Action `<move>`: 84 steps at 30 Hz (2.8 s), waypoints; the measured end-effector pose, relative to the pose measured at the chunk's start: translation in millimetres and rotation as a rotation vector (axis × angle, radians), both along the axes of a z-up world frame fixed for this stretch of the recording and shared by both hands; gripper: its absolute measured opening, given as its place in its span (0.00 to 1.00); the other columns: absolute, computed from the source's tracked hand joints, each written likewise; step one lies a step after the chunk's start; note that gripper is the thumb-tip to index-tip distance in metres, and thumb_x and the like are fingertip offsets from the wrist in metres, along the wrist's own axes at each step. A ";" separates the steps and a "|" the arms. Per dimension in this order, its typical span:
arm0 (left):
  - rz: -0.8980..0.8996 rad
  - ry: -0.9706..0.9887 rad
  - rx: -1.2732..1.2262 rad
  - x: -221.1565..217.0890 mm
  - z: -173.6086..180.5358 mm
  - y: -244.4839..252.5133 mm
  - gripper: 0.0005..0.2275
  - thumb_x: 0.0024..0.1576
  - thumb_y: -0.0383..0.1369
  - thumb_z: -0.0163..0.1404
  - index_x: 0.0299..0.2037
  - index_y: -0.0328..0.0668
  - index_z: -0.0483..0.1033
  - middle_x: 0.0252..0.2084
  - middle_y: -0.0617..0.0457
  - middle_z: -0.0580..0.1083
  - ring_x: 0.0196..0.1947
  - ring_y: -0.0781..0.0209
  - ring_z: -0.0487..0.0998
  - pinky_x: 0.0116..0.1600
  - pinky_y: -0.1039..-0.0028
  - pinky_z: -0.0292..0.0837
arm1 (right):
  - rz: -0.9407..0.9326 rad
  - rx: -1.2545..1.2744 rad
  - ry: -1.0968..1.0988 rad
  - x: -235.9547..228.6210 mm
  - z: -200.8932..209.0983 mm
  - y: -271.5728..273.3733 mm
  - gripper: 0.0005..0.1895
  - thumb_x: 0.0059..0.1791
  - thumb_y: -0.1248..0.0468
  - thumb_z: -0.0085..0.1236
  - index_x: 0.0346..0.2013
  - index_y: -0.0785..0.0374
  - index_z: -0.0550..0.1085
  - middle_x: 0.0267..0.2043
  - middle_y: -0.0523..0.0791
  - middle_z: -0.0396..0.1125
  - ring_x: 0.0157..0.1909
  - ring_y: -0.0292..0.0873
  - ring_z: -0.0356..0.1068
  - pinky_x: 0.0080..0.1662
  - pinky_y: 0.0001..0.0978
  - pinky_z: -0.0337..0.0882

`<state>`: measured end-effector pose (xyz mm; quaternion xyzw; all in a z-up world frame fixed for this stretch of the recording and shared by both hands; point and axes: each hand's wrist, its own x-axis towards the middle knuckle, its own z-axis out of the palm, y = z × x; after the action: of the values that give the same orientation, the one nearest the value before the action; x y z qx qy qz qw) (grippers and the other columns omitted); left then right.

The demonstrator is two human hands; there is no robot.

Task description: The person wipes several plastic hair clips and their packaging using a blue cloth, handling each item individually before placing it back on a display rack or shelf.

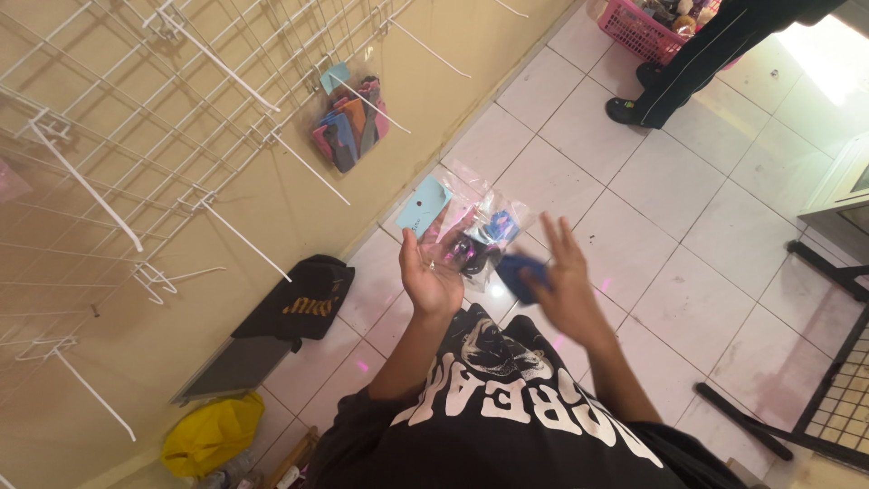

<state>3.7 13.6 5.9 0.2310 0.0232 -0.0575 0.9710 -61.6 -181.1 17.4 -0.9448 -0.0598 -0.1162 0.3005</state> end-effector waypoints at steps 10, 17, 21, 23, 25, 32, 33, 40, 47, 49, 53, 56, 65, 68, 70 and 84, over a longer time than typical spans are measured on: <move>-0.290 -0.062 0.801 -25.0 -82.2 -29.6 0.25 0.74 0.42 0.28 0.49 0.26 0.75 0.32 0.44 0.60 0.31 0.57 0.58 0.39 0.68 0.58 | 0.145 0.443 -0.380 9.0 -1.4 20.5 0.24 0.62 0.53 0.39 0.70 0.60 0.65 0.75 0.52 0.56 0.70 0.43 0.60 0.62 0.37 0.55; -0.274 -0.415 0.595 -43.3 -64.2 -31.3 0.23 0.74 0.45 0.30 0.58 0.30 0.71 0.47 0.48 0.72 0.45 0.64 0.70 0.52 0.75 0.67 | 0.102 0.394 -0.275 13.3 15.5 34.7 0.26 0.55 0.68 0.45 0.70 0.65 0.64 0.76 0.54 0.56 0.82 0.57 0.44 0.78 0.57 0.42; -0.325 -0.186 0.349 -30.2 -53.2 -34.8 0.24 0.74 0.45 0.31 0.62 0.28 0.67 0.53 0.44 0.73 0.51 0.60 0.73 0.56 0.70 0.72 | 0.103 0.248 -0.346 7.3 4.1 42.0 0.25 0.55 0.66 0.48 0.68 0.65 0.66 0.72 0.52 0.60 0.81 0.56 0.47 0.78 0.60 0.39; -0.316 -0.028 0.105 -15.1 -41.0 -30.8 0.23 0.73 0.44 0.32 0.63 0.26 0.65 0.57 0.41 0.73 0.55 0.55 0.75 0.58 0.65 0.75 | 0.307 -0.065 -0.336 2.4 -9.0 41.6 0.25 0.51 0.62 0.53 0.64 0.61 0.71 0.66 0.49 0.68 0.76 0.50 0.57 0.76 0.59 0.43; -0.381 0.219 -0.109 2.1 -22.5 -10.7 0.26 0.68 0.50 0.29 0.66 0.39 0.62 0.61 0.41 0.71 0.56 0.49 0.75 0.58 0.62 0.75 | 0.421 -0.011 -0.254 -6.9 -20.1 34.1 0.23 0.52 0.60 0.53 0.62 0.62 0.73 0.65 0.49 0.70 0.75 0.51 0.58 0.75 0.60 0.41; -0.255 0.177 0.044 6.2 11.4 15.0 0.29 0.68 0.49 0.28 0.69 0.32 0.60 0.64 0.38 0.70 0.62 0.45 0.73 0.61 0.59 0.76 | -0.084 1.220 0.524 -16.7 -42.3 -28.4 0.25 0.55 0.48 0.43 0.53 0.66 0.74 0.45 0.51 0.75 0.45 0.48 0.74 0.42 0.46 0.75; -0.273 0.136 0.115 3.9 8.5 17.1 0.28 0.69 0.49 0.29 0.68 0.32 0.61 0.63 0.35 0.70 0.60 0.45 0.74 0.60 0.58 0.75 | -0.114 1.395 0.494 -10.1 -36.1 -39.9 0.25 0.55 0.47 0.44 0.52 0.65 0.72 0.44 0.49 0.74 0.46 0.46 0.76 0.45 0.41 0.79; -0.374 0.071 0.363 -11.6 -28.7 -10.7 0.25 0.70 0.47 0.31 0.66 0.34 0.65 0.56 0.42 0.73 0.50 0.52 0.76 0.56 0.58 0.73 | -0.154 0.847 0.003 17.4 -5.6 15.2 0.22 0.61 0.62 0.42 0.68 0.64 0.71 0.56 0.61 0.61 0.57 0.60 0.55 0.59 0.56 0.54; -0.573 0.034 -0.311 12.6 -22.5 14.0 0.28 0.75 0.51 0.31 0.69 0.30 0.61 0.61 0.37 0.69 0.59 0.47 0.73 0.64 0.61 0.71 | 0.435 -0.036 -0.286 5.7 30.6 58.3 0.27 0.46 0.71 0.54 0.61 0.64 0.73 0.67 0.50 0.66 0.74 0.53 0.56 0.73 0.59 0.45; -0.341 0.051 -0.205 22.3 -6.4 22.4 0.27 0.70 0.49 0.32 0.70 0.33 0.59 0.67 0.39 0.67 0.64 0.47 0.69 0.67 0.60 0.66 | 0.661 0.146 -0.089 6.3 29.9 42.2 0.25 0.42 0.70 0.57 0.55 0.59 0.76 0.62 0.45 0.71 0.71 0.52 0.62 0.73 0.58 0.47; -0.201 0.097 -0.061 14.9 13.7 30.3 0.26 0.68 0.46 0.33 0.72 0.40 0.56 0.70 0.43 0.65 0.72 0.51 0.63 0.74 0.62 0.56 | 0.361 0.745 0.245 8.1 -0.7 1.4 0.17 0.55 0.63 0.45 0.53 0.65 0.77 0.57 0.48 0.75 0.63 0.48 0.73 0.71 0.50 0.60; -0.241 0.072 -0.050 10.3 12.9 29.4 0.27 0.69 0.47 0.34 0.72 0.35 0.57 0.70 0.41 0.64 0.73 0.48 0.60 0.73 0.58 0.51 | -0.074 1.501 -0.124 7.3 -31.4 -5.6 0.18 0.61 0.53 0.45 0.52 0.66 0.72 0.47 0.48 0.71 0.46 0.44 0.72 0.44 0.37 0.74; -0.464 0.117 0.178 0.6 -24.9 -29.4 0.31 0.73 0.53 0.24 0.72 0.34 0.60 0.62 0.40 0.66 0.61 0.50 0.69 0.65 0.56 0.63 | 0.138 0.251 -0.080 23.1 1.8 37.9 0.25 0.55 0.65 0.48 0.67 0.67 0.67 0.73 0.53 0.61 0.77 0.57 0.54 0.73 0.55 0.49; -0.437 0.136 0.091 0.0 -14.0 -36.0 0.33 0.67 0.58 0.23 0.67 0.37 0.62 0.64 0.43 0.69 0.64 0.54 0.71 0.68 0.63 0.67 | 0.160 0.035 -0.295 21.8 11.1 55.8 0.24 0.49 0.67 0.52 0.61 0.63 0.73 0.67 0.49 0.67 0.74 0.59 0.59 0.73 0.60 0.48; -0.491 0.121 0.053 -0.1 -7.9 -31.1 0.38 0.64 0.62 0.22 0.63 0.34 0.67 0.59 0.42 0.72 0.60 0.53 0.75 0.64 0.64 0.70 | 0.165 0.049 -0.329 21.9 7.1 55.9 0.22 0.49 0.66 0.53 0.58 0.64 0.75 0.65 0.49 0.69 0.73 0.57 0.61 0.73 0.60 0.49; -0.504 0.046 0.017 -6.8 7.0 -25.5 0.27 0.67 0.41 0.38 0.75 0.41 0.55 0.67 0.43 0.66 0.56 0.60 0.71 0.57 0.74 0.69 | 0.204 0.453 -0.916 26.4 -45.1 50.0 0.30 0.62 0.49 0.33 0.30 0.67 0.74 0.27 0.50 0.72 0.34 0.50 0.77 0.51 0.53 0.76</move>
<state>-3.1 -11.9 13.0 0.2361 -0.0126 -0.3027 0.9233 -35.2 -131.1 -27.7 -0.6977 -0.2503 -0.4976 0.4505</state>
